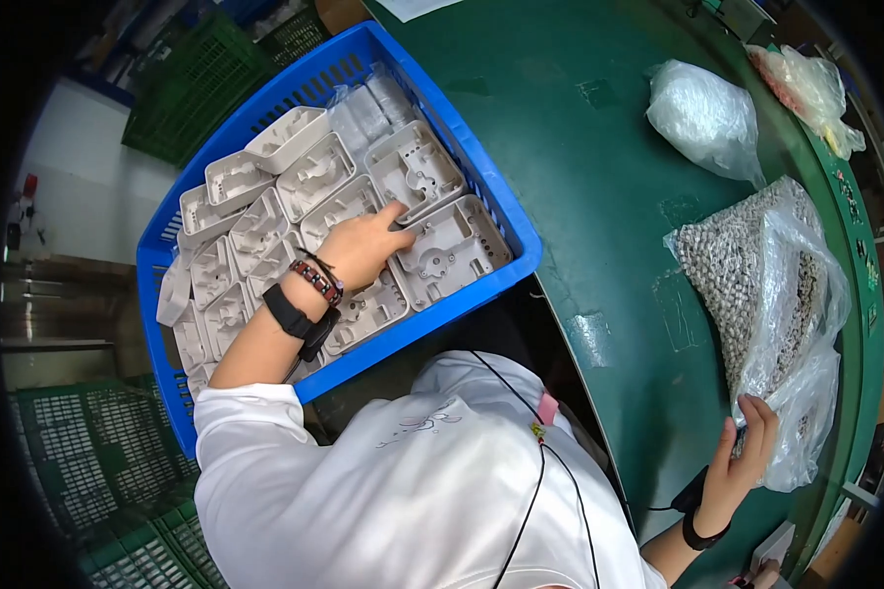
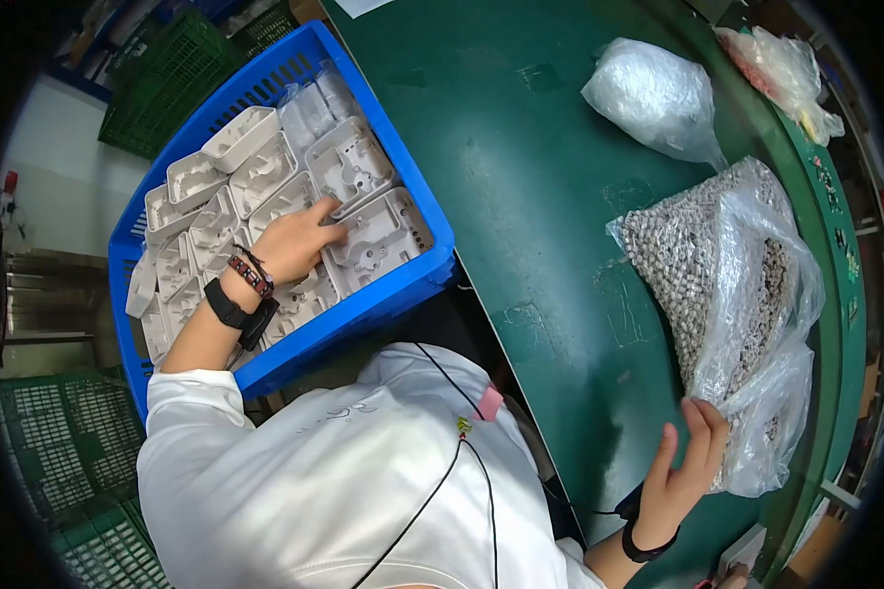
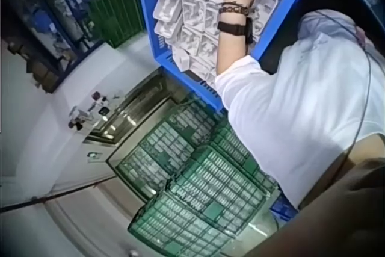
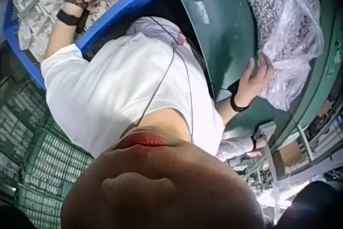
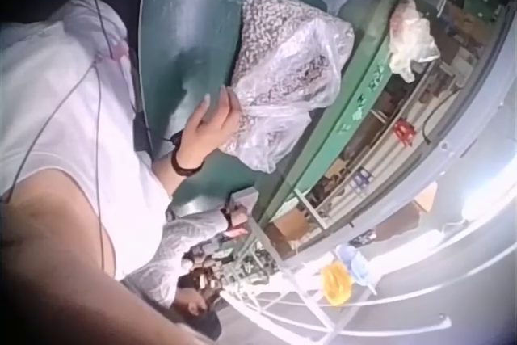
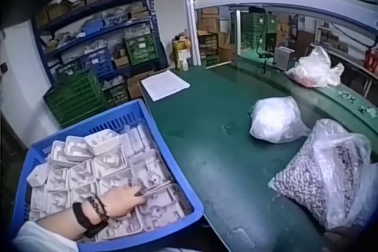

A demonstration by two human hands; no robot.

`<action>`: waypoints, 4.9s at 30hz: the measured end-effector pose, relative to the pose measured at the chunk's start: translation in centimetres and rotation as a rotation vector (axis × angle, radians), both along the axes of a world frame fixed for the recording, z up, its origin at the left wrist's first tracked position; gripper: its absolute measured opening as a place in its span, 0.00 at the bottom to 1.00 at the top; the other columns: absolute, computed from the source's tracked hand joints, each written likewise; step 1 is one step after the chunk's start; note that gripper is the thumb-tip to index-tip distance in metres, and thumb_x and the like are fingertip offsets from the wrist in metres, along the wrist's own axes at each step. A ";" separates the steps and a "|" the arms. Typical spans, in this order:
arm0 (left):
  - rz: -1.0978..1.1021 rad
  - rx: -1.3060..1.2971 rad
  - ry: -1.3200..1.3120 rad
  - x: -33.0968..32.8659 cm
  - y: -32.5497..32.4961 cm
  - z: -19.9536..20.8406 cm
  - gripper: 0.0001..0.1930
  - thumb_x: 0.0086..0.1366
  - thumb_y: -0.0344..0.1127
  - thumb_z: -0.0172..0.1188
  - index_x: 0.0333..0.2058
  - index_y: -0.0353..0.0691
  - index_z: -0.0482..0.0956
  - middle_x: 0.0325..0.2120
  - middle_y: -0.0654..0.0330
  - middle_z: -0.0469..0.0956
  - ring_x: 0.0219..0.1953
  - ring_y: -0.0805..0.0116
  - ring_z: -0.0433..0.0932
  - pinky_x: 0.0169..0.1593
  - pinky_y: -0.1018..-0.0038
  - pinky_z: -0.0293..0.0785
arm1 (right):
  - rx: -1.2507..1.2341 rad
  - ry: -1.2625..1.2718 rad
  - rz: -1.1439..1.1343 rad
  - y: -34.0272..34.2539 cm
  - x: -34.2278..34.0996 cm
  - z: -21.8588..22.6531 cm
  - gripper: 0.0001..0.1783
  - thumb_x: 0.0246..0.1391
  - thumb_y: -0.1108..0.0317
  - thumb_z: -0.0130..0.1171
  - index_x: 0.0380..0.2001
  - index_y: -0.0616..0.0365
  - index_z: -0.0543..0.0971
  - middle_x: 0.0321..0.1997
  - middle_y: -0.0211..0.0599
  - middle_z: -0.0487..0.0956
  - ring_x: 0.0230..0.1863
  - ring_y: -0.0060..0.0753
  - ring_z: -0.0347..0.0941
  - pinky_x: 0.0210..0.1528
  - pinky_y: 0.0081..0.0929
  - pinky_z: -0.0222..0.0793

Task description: The person fits small plastic components into plastic housings, places the housings into a blue bin, and covers them with a plastic sheet before arranging more housings on the table to repeat the process.

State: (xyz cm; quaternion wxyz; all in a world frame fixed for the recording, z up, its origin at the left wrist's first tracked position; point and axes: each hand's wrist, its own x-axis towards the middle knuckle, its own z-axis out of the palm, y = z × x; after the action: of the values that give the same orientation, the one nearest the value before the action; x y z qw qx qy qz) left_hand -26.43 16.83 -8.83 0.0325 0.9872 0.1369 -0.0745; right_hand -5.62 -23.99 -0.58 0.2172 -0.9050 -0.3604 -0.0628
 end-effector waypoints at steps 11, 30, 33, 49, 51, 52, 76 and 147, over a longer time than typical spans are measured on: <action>0.024 -0.027 -0.172 -0.9 -0.6 1.4 0.14 0.44 0.22 0.55 0.30 0.50 0.74 0.42 0.61 0.71 0.32 0.56 0.76 0.31 0.68 0.74 | 0.006 -0.025 0.046 0.1 0.7 -0.8 0.13 0.46 0.76 0.53 0.38 0.64 0.73 0.42 0.45 0.71 0.44 0.46 0.67 0.46 0.34 0.61; 0.309 -0.126 -0.595 -5.9 -4.5 11.8 0.06 0.48 0.23 0.55 0.28 0.35 0.75 0.32 0.53 0.75 0.31 0.65 0.74 0.33 0.72 0.70 | 0.174 -0.025 -0.077 -3.2 -0.8 -2.7 0.12 0.46 0.75 0.52 0.37 0.63 0.74 0.40 0.44 0.72 0.41 0.45 0.68 0.45 0.33 0.62; 0.169 -0.122 -0.543 -2.9 -3.7 14.0 0.05 0.48 0.24 0.55 0.27 0.35 0.75 0.29 0.53 0.75 0.28 0.63 0.74 0.30 0.71 0.70 | 0.248 -0.021 -0.128 -4.1 -0.7 -3.3 0.12 0.46 0.75 0.53 0.37 0.62 0.74 0.39 0.43 0.72 0.41 0.45 0.68 0.44 0.32 0.62; -0.974 -0.327 -0.288 25.2 -23.2 13.3 0.09 0.45 0.22 0.54 0.28 0.37 0.75 0.34 0.51 0.77 0.30 0.55 0.76 0.32 0.73 0.72 | 0.810 -0.159 -0.575 -12.0 -3.3 -4.5 0.27 0.51 0.66 0.55 0.52 0.64 0.61 0.43 0.43 0.71 0.42 0.33 0.68 0.49 0.28 0.59; -1.010 -0.159 -0.226 25.2 -23.6 11.9 0.10 0.43 0.22 0.53 0.27 0.38 0.76 0.34 0.49 0.76 0.27 0.50 0.74 0.30 0.70 0.72 | 0.778 -0.182 -0.527 -13.1 -2.5 -4.2 0.28 0.50 0.64 0.57 0.52 0.64 0.61 0.45 0.43 0.70 0.43 0.34 0.68 0.49 0.28 0.58; -1.041 -0.174 -0.241 25.2 -23.8 11.5 0.10 0.43 0.22 0.53 0.27 0.38 0.76 0.34 0.49 0.76 0.27 0.50 0.74 0.30 0.70 0.72 | 0.747 -0.160 -0.462 -13.3 -1.9 -3.9 0.30 0.49 0.61 0.58 0.51 0.64 0.61 0.46 0.43 0.69 0.44 0.34 0.67 0.49 0.28 0.58; -1.427 -0.204 -0.257 16.0 -25.6 5.9 0.07 0.45 0.32 0.55 0.26 0.52 0.72 0.39 0.60 0.74 0.20 0.73 0.72 0.18 0.78 0.68 | 0.280 -0.259 -0.193 -9.1 -1.5 7.8 0.39 0.35 0.54 0.65 0.52 0.59 0.65 0.49 0.41 0.68 0.48 0.41 0.66 0.47 0.34 0.61; -1.016 -0.264 -0.124 22.2 -23.5 3.3 0.09 0.47 0.24 0.53 0.30 0.41 0.70 0.27 0.57 0.70 0.25 0.57 0.74 0.27 0.68 0.70 | -0.265 0.032 -0.613 -10.4 -9.7 -5.9 0.13 0.47 0.73 0.52 0.39 0.51 0.75 0.31 0.34 0.73 0.41 0.46 0.61 0.48 0.34 0.55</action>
State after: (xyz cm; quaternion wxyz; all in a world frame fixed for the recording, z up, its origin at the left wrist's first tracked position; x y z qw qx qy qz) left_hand -4.23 -6.71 -5.50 0.1246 0.9192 -0.3714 -0.0390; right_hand -15.34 -34.41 -6.50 0.0742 -0.9926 -0.0730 -0.0633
